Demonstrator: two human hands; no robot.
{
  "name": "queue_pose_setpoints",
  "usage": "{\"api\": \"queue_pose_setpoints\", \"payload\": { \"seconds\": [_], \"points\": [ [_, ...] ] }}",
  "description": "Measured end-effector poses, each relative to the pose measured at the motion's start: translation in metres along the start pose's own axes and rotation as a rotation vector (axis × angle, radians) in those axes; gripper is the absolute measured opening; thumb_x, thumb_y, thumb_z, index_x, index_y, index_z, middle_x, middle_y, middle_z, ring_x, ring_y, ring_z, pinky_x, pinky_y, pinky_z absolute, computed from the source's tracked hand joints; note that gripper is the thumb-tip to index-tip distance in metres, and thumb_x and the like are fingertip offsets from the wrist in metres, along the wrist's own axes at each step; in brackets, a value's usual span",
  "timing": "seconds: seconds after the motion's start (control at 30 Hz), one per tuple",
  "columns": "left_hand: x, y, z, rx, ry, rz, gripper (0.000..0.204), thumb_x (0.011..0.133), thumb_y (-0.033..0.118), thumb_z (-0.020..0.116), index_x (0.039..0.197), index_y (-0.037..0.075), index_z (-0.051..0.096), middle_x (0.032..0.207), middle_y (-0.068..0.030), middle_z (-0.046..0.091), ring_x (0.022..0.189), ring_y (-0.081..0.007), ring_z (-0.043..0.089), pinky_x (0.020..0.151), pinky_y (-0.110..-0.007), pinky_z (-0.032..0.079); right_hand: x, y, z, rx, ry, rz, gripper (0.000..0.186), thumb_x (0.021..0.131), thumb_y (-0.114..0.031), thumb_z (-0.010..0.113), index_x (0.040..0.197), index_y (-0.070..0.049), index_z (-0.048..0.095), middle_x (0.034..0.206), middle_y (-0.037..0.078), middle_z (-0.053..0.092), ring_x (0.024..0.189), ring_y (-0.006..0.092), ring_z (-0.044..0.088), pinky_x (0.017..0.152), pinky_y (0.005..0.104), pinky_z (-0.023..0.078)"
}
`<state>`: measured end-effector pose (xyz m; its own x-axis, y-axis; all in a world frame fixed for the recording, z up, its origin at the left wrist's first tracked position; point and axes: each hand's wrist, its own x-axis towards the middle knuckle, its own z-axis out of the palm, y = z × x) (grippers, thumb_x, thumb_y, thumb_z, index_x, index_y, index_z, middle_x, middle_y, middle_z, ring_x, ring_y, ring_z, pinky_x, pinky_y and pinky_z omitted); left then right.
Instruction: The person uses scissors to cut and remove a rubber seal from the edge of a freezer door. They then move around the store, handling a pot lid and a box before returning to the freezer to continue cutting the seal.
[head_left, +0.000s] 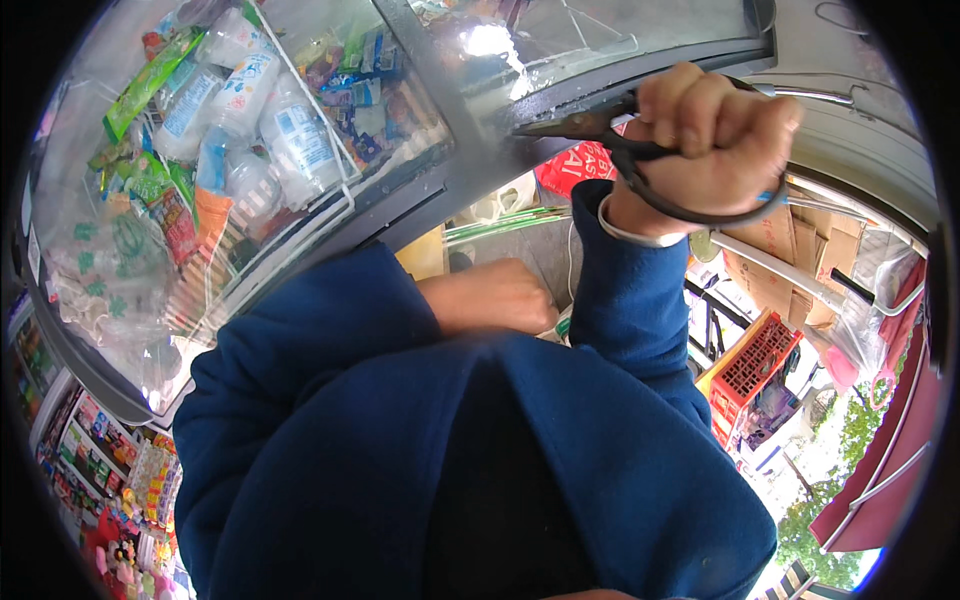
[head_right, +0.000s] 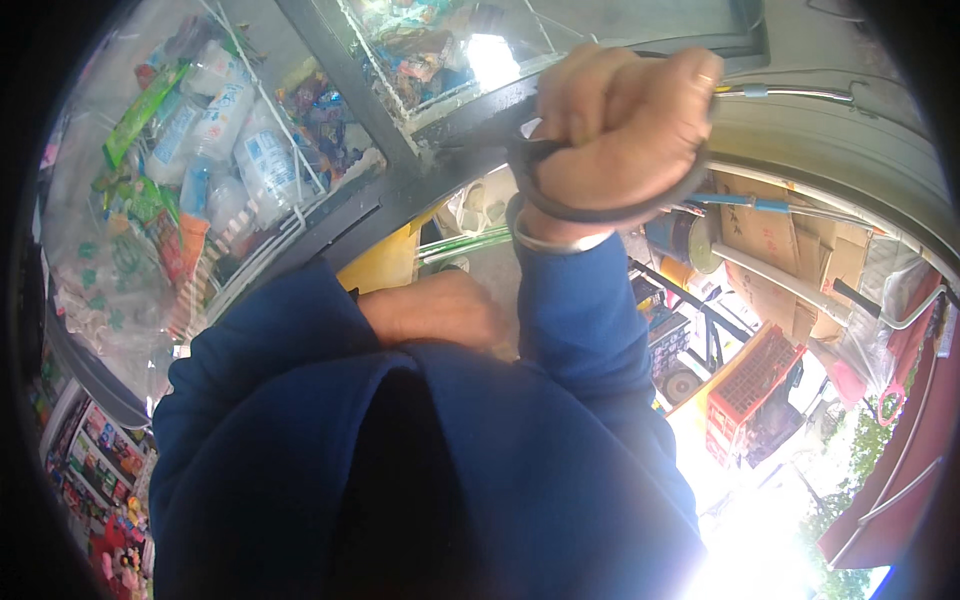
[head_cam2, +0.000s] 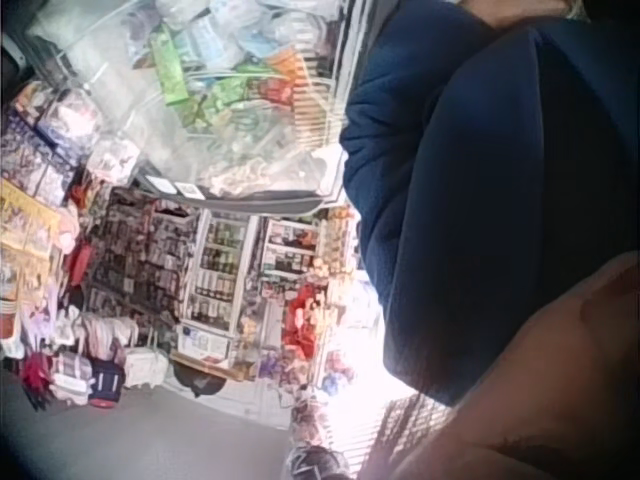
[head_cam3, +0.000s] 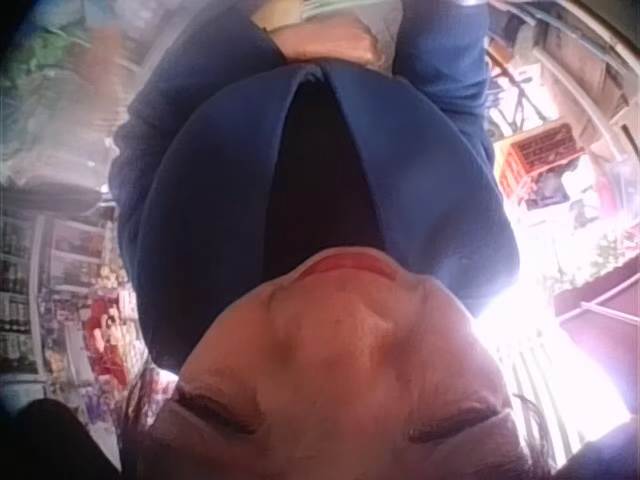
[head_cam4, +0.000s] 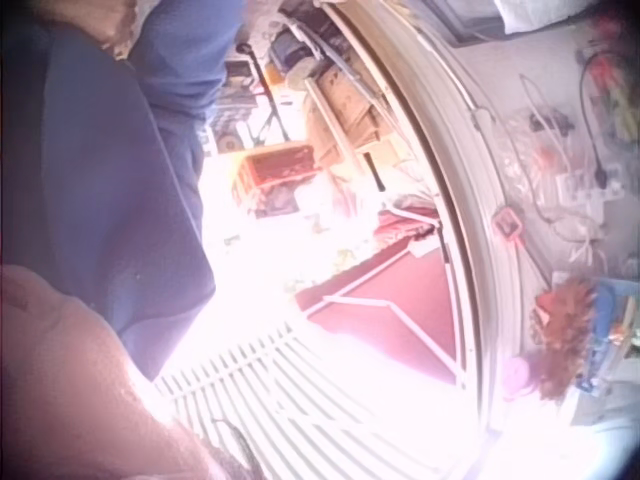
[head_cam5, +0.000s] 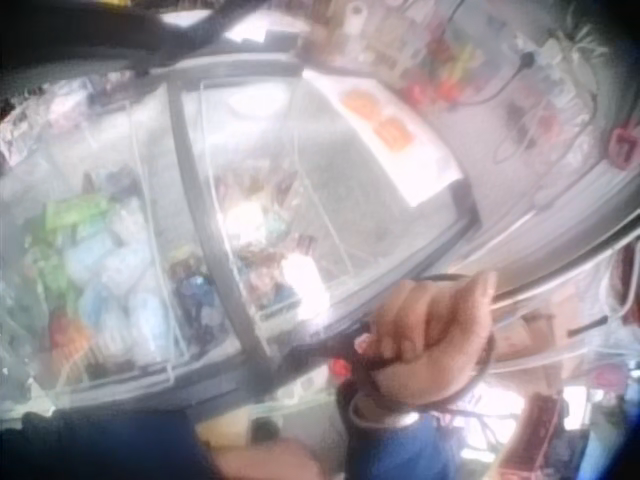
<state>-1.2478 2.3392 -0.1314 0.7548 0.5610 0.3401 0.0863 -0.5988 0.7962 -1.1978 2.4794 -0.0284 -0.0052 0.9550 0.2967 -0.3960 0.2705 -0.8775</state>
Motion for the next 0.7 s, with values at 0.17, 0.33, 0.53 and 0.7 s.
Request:
{"api": "queue_pose_setpoints", "payload": {
  "seconds": [0.17,0.33,0.53,0.7],
  "points": [
    [0.003,0.002,0.005,0.094,-0.069,-0.093,0.010,0.071,0.017,0.058,0.070,0.008,0.060,0.071,-0.0099,0.062,0.069,-0.0288,0.063,0.054,-0.040,0.049,-0.003,0.009,-0.004,-0.104,0.075,0.103,0.050,0.098,-0.038,0.038,0.054,-0.014,0.028,0.041,0.001,0.029,0.038,0.0124,0.029,0.039,0.0267,0.028],
    [0.003,0.002,0.004,0.136,-0.116,-0.082,0.010,0.070,0.017,0.058,0.072,0.007,0.061,0.071,-0.0098,0.062,0.069,-0.0287,0.063,0.053,-0.040,0.049,0.008,0.009,-0.004,0.121,0.163,0.034,0.049,0.098,-0.043,0.035,0.057,-0.016,0.031,0.043,-0.001,0.028,0.039,0.0126,0.030,0.043,0.0280,0.032],
    [0.003,0.003,0.000,0.144,-0.116,-0.096,0.009,0.069,0.016,0.058,0.069,0.007,0.060,0.069,-0.0101,0.062,0.067,-0.0292,0.063,0.053,-0.041,0.049,0.014,-0.005,-0.017,-0.050,0.042,-0.092,0.052,0.100,-0.041,0.026,0.053,-0.017,0.024,0.042,-0.001,0.027,0.037,0.0129,0.029,0.040,0.0276,0.031],
    [0.001,0.002,0.002,0.187,-0.120,-0.089,0.009,0.069,0.016,0.059,0.068,0.007,0.060,0.069,-0.0099,0.062,0.068,-0.0283,0.063,0.054,-0.040,0.050,0.010,-0.001,-0.024,-0.036,0.172,-0.067,0.053,0.097,-0.042,0.033,0.053,-0.015,0.025,0.042,0.001,0.025,0.038,0.0139,0.028,0.040,0.0264,0.030]
  ]
}}
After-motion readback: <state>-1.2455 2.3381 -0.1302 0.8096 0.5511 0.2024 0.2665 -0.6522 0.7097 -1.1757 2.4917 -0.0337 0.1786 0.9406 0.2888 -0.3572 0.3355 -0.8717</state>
